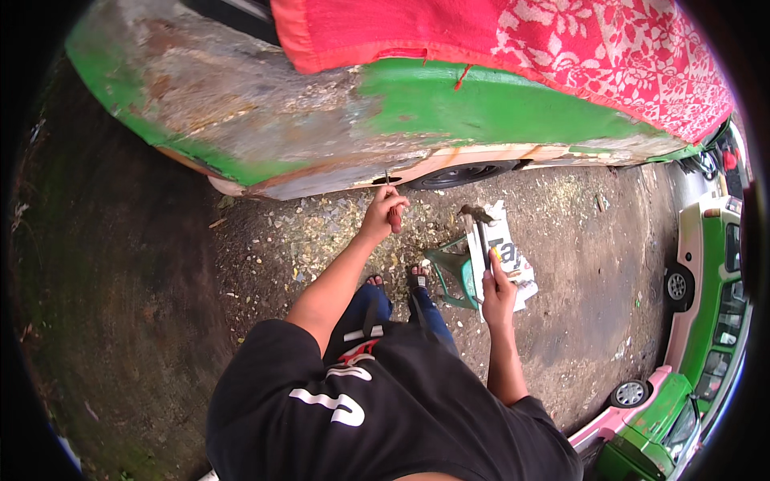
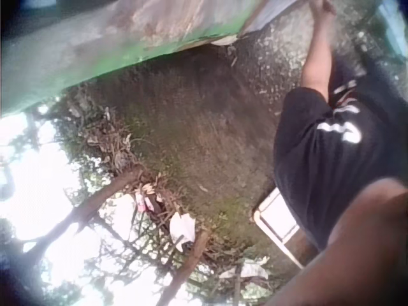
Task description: The person uses a hammer and a chisel to chip away at the lower edge of a green car panel, removing rust and old paint. The person repeatedly strikes the chisel to break up the material along the panel's bottom edge.
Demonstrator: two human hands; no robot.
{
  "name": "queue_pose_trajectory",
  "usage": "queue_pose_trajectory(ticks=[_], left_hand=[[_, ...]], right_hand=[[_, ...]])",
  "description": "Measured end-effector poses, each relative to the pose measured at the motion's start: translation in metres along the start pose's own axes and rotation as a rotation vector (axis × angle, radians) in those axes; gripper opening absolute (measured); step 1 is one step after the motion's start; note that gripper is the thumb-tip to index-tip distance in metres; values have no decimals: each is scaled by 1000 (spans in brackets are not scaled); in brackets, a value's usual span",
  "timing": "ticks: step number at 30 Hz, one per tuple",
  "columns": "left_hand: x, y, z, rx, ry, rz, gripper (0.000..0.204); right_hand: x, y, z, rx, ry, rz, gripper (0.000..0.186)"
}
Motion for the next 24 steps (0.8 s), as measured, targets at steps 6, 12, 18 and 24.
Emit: queue_pose_trajectory(ticks=[6, 12, 18, 24], left_hand=[[-24, 1, 8, -152, -190, 90, 12], [-43, -1, 14, -252, -213, 252, 17], [-49, -5, 3, -231, -178, 561, 26], [-47, -7, 4, -335, -158, 656, 36]], right_hand=[[4, 49, -26, -85, 6, -62, 40], [10, 87, 1, 60, -63, -13, 40], [5, 103, 27, 106, -125, 18, 41], [-5, 125, 26, 49, -193, 27, 41]])
Point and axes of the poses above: each hand's wrist, its own z-axis towards the middle knuckle, its own x-axis out of the back of the hand, y = z × x, the point moved 9 cm from there along z, towards the middle knuckle, and after that the axes turned 12 degrees about z, right-handed, at the moved point
